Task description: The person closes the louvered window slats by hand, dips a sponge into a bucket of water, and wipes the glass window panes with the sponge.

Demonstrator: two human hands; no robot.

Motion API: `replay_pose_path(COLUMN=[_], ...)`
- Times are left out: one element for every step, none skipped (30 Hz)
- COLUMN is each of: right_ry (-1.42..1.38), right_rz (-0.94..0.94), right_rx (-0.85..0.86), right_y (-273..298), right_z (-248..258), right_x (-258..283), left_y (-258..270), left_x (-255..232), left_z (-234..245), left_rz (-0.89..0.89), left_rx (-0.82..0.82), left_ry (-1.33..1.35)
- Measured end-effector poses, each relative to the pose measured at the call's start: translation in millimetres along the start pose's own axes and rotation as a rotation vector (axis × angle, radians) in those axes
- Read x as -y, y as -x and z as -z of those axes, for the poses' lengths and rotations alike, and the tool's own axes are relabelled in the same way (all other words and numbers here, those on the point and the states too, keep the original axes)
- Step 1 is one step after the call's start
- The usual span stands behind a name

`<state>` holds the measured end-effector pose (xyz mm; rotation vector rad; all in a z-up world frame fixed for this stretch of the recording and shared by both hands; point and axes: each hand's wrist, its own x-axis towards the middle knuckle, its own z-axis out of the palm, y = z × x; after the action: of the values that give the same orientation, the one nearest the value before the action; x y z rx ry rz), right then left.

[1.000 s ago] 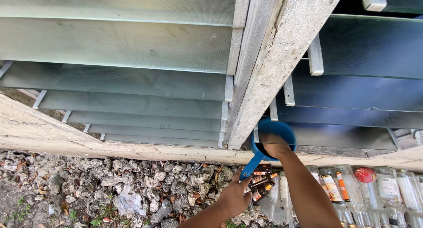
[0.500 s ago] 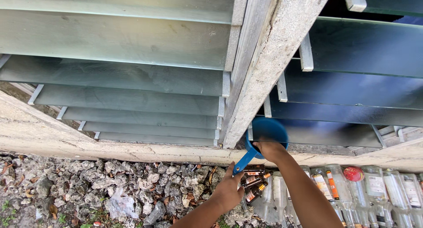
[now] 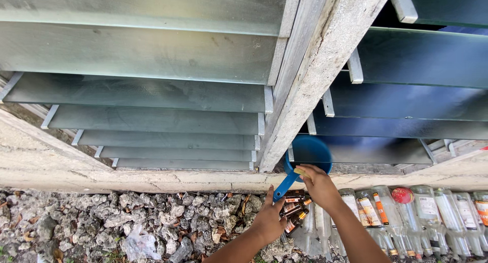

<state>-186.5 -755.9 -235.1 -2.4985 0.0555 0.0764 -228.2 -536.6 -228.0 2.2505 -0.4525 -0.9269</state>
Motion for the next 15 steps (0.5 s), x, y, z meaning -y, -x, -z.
replay_pose_path(right_ry=[-0.041,-0.043,-0.075,-0.106,-0.107,-0.139,-0.171,-0.173,-0.213,-0.253,-0.259,-0.347,-0.429,-0.431,-0.539], right_rz=[0.122,0.119,0.104,0.089,0.084,0.032,-0.017,-0.018,0.015,0.048,0.058,0.103,0.153,0.169,0.049], right_rx=[-0.124,-0.132,-0.187,-0.242,-0.246,-0.260,-0.274,-0.278,-0.293,-0.307,-0.315,-0.315,-0.311,-0.314,-0.238], right_y=[6,11,17,21,23,26,27,30,31,32,31,29,26,24,21], right_z=[-2,-5,-9,-12,-16,-20,-22,-24,-27,-31,-35,-40,-43,-49,-53], right_x=[7,14,20,25,29,32,35,36,39,42,45,50,55,64,75], left_y=[-2,-3,-4,-4,-4,-3,-2,1,5,9,13,20,25,32,38], left_x=[4,7,10,11,13,14,14,14,15,16,19,24,27,32,37], left_z=[-2,-3,-5,-7,-8,-8,-7,-7,-4,-1,4,8,12,18,27], left_rz=[-0.032,-0.037,-0.046,-0.056,-0.058,-0.064,-0.070,-0.071,-0.075,-0.079,-0.080,-0.127,-0.176,-0.179,-0.220], left_rx=[-0.012,-0.009,-0.010,-0.012,-0.007,-0.027,-0.050,-0.049,-0.062,-0.075,-0.086,-0.148,-0.214,-0.229,-0.289], left_ry=[-0.022,-0.029,-0.036,-0.042,-0.046,-0.051,-0.057,-0.061,-0.064,-0.066,-0.076,-0.036,0.008,0.003,0.038])
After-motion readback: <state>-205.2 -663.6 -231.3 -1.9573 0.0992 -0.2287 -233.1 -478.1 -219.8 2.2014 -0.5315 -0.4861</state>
